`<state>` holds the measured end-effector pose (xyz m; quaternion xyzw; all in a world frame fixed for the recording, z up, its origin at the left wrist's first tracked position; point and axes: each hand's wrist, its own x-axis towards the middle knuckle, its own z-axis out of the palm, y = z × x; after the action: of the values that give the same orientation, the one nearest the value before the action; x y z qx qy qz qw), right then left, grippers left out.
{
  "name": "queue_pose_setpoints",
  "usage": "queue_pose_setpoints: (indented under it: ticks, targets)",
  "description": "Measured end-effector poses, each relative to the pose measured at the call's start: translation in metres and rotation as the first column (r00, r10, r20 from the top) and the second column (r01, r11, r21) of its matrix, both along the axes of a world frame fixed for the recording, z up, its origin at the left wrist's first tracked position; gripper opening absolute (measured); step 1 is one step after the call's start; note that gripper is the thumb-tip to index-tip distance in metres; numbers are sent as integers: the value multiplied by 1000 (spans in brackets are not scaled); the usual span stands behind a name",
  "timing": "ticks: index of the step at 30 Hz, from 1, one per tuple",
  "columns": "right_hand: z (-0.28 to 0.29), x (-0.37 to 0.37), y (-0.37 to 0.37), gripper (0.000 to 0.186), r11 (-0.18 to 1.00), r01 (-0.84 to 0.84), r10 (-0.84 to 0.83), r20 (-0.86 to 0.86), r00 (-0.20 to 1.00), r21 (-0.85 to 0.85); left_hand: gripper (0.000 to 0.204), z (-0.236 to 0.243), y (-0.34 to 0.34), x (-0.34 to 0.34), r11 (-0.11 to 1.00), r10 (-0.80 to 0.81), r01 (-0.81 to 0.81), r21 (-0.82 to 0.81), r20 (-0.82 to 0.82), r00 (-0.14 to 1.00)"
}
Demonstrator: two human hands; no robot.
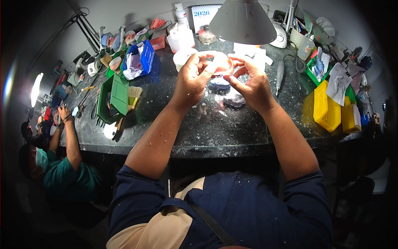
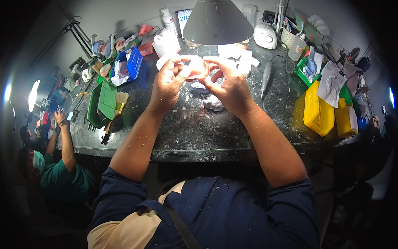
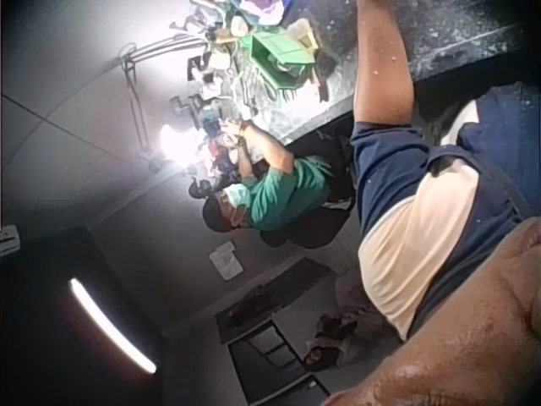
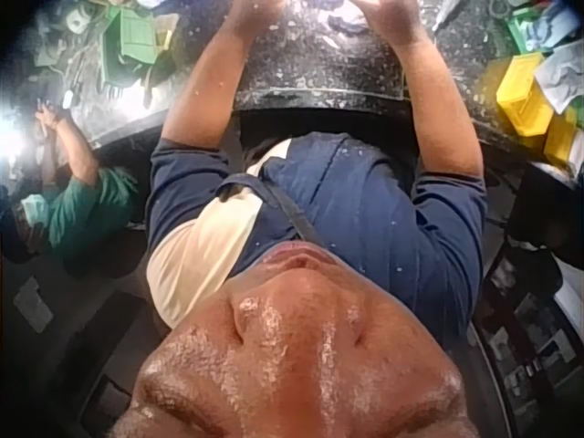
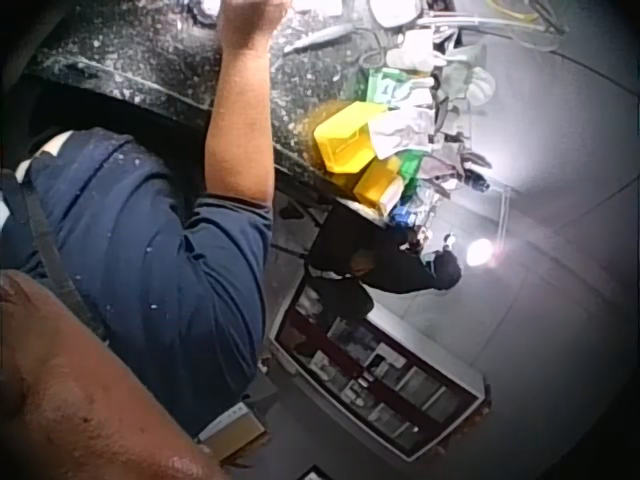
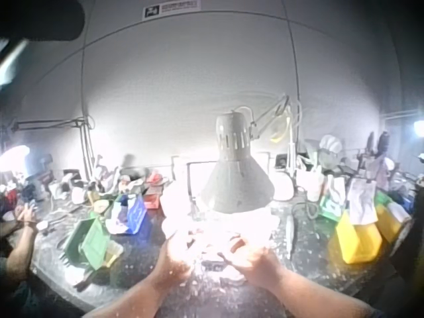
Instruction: The person holds and rotates a pink and white dental model by hand, then uses a metal tool to scrape the surface of a white plaster dental cast on a workbench.
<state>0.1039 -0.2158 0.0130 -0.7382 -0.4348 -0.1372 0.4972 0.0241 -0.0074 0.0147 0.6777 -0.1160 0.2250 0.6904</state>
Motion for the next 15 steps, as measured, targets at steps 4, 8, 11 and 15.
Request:
queue_pose_setpoints:
  ticks: [4, 8, 11, 15]
  targets:
    - [-1, 0, 0, 55, 1000, 3, -3, -7, 1000, 11, 30, 3, -1, -3, 999, 13, -12, 49, -9, 1000]
    - [1, 1, -1, 56, 999, 12, -12, -1, 1000, 30, 32, 0, 0, -5, 987, 31, -36, 159, 35, 999]
    - [0, 4, -1, 57, 999, 32, -33, 13, 999, 40, 29, -1, 0, -7, 939, 116, -141, 315, 98, 988]
    - [-1, 7, -2, 57, 999, 22, -19, -75, 997, 45, 30, 0, 0, -8, 959, 82, -92, 268, 49, 995]
